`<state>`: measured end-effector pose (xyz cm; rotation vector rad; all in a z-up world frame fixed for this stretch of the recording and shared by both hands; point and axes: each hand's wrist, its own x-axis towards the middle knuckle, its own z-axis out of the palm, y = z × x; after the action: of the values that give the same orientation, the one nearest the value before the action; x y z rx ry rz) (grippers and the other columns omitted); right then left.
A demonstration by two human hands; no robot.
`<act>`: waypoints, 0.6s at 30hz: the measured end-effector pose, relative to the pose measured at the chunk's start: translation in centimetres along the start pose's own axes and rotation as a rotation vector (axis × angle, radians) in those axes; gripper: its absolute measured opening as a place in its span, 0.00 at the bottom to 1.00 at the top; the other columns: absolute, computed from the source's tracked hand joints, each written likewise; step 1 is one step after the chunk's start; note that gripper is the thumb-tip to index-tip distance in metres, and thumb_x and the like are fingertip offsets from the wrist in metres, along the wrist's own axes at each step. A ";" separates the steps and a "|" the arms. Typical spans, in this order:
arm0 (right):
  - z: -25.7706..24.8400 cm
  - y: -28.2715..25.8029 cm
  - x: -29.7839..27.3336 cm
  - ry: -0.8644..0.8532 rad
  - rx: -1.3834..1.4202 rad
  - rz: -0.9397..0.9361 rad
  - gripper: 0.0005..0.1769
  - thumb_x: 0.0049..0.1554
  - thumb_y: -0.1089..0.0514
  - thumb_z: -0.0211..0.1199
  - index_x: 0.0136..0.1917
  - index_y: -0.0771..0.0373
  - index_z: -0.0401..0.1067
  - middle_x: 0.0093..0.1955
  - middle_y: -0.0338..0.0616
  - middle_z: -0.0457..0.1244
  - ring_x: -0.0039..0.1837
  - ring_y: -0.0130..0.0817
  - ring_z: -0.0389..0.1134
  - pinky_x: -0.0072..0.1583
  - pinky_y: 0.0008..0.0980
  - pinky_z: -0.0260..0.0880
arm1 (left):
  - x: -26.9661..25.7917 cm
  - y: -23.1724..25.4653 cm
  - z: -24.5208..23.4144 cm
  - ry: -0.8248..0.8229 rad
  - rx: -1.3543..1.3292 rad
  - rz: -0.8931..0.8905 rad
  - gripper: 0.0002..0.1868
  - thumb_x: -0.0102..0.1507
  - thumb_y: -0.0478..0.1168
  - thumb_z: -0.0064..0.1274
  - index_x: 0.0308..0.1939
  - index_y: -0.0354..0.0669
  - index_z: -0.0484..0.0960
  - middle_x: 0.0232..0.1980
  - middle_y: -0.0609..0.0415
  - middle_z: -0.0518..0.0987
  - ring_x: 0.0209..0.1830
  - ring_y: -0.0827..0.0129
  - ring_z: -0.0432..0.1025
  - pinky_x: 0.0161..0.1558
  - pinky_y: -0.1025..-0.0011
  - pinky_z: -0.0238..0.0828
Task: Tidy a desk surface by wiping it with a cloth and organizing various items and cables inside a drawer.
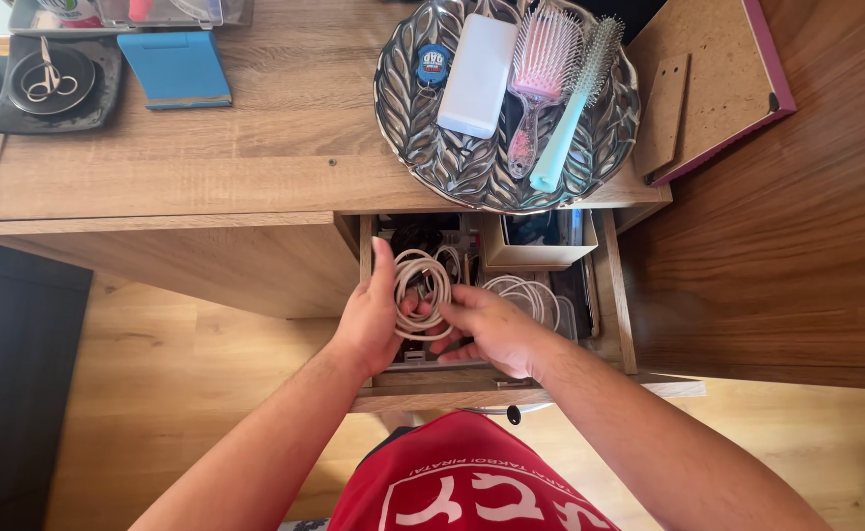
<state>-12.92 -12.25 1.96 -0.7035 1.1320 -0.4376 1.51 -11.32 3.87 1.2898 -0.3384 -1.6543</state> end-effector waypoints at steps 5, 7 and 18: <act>0.8 0.4 1.1 0.138 0.004 0.018 0.26 0.56 0.40 0.52 0.53 0.65 0.67 0.37 0.59 0.64 0.31 0.48 0.67 0.37 0.48 0.74 | 1.1 -0.8 -0.2 0.034 0.027 -0.045 0.32 0.60 0.64 0.40 0.31 0.33 0.70 0.17 0.50 0.64 0.15 0.68 0.68 0.21 0.74 0.74; 1.5 0.5 1.2 0.191 -0.038 0.015 0.27 0.56 0.38 0.50 0.53 0.65 0.67 0.35 0.59 0.63 0.27 0.47 0.65 0.34 0.45 0.74 | 0.9 -0.9 -0.1 0.033 0.062 -0.040 0.30 0.61 0.61 0.41 0.31 0.31 0.72 0.19 0.47 0.66 0.15 0.67 0.69 0.19 0.73 0.73; 3.4 -0.3 1.5 0.375 -0.333 -0.075 0.29 0.60 0.43 0.36 0.46 0.72 0.65 0.36 0.68 0.61 0.26 0.54 0.66 0.30 0.46 0.72 | 1.3 -2.4 -0.4 0.201 0.830 0.215 0.29 0.62 0.60 0.36 0.63 0.54 0.60 0.55 0.44 0.72 0.57 0.52 0.66 0.55 0.57 0.65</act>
<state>-9.23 -12.48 2.03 -0.9834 1.5571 -0.4616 0.64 -11.04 1.24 1.9179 -1.0738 -1.2064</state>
